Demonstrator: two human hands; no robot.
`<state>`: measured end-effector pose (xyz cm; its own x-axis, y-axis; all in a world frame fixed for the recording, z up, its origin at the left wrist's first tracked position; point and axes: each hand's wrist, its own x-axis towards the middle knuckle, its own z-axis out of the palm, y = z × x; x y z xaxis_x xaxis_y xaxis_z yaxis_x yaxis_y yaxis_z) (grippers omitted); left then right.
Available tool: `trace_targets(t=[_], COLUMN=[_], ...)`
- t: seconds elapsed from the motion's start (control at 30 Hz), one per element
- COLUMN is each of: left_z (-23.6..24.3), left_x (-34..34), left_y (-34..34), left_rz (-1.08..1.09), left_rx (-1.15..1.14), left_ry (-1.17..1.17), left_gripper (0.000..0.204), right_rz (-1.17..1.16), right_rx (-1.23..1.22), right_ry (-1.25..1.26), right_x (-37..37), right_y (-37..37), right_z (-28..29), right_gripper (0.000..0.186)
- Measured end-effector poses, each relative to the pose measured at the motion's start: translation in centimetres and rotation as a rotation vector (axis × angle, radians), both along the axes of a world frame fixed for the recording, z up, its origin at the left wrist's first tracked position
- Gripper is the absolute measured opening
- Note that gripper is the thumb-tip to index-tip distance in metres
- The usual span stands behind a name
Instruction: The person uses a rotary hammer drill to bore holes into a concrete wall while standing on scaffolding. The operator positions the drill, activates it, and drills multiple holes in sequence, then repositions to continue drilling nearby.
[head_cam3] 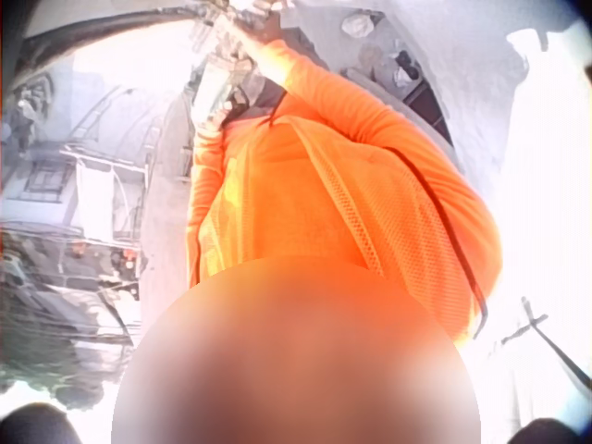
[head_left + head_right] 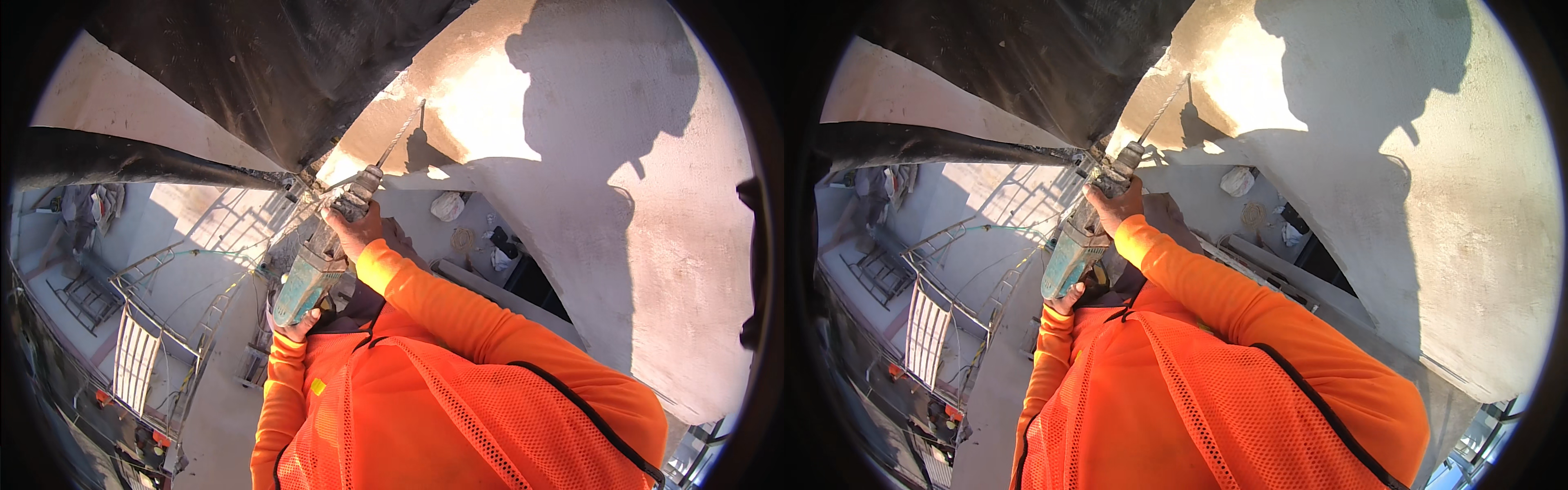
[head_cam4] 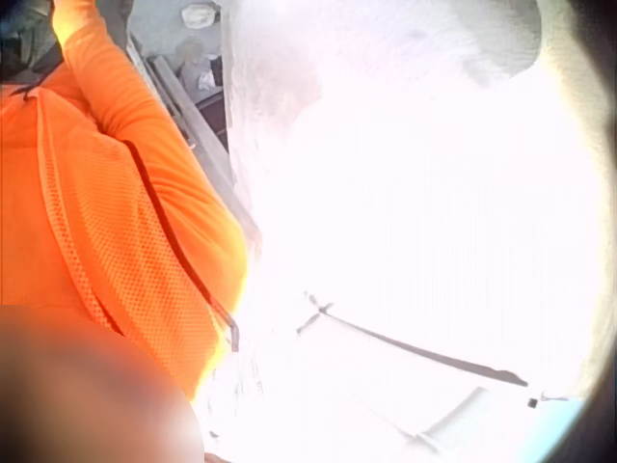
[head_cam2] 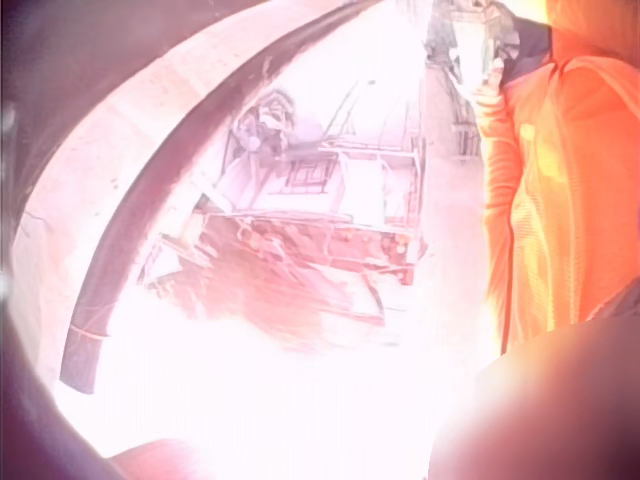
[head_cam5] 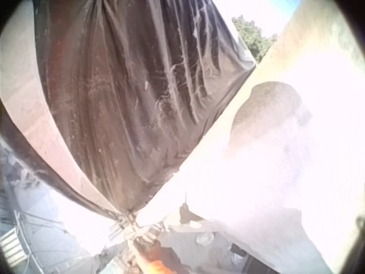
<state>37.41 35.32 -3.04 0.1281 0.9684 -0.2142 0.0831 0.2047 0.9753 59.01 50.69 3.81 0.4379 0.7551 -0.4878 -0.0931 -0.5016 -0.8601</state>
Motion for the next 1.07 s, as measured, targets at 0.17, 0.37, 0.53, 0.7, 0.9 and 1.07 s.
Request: trace_targets(t=[0.17,0.37,0.53,0.7,0.9,1.07], left_z=[1.0,2.8,6.9,6.2,4.0,3.8], left_x=[0.0,-2.6,-5.4,-4.9,-5.8,-5.4], left_y=[-0.9,-3.5,-6.7,-6.7,-7.9,-7.4], left_rz=[0.002,-0.065,0.022,-0.068,-0.099,-0.059], left_rx=[-0.117,0.011,-0.197,-0.071,-0.197,-0.25], left_ry=[-0.12,0.034,-0.108,0.062,0.068,-0.111], left_gripper=[0.061,0.052,0.052,0.054,0.057,0.057], right_rz=[-0.032,0.011,-0.002,-0.023,0.009,0.031], right_rx=[-0.049,-0.075,-0.01,0.018,-0.074,-0.085], right_ry=[-0.015,0.046,0.109,0.123,0.044,0.08], right_x=[-0.7,-2.5,-5.8,-5.1,-5.1,-4.5], right_y=[-0.4,-2.6,-5.4,-5.9,-6.5,-6.7], right_z=[1.0,1.0,2.6,2.1,0.9,-1.9], right_gripper=[0.079,0.082,0.082,0.077,0.08,0.098])
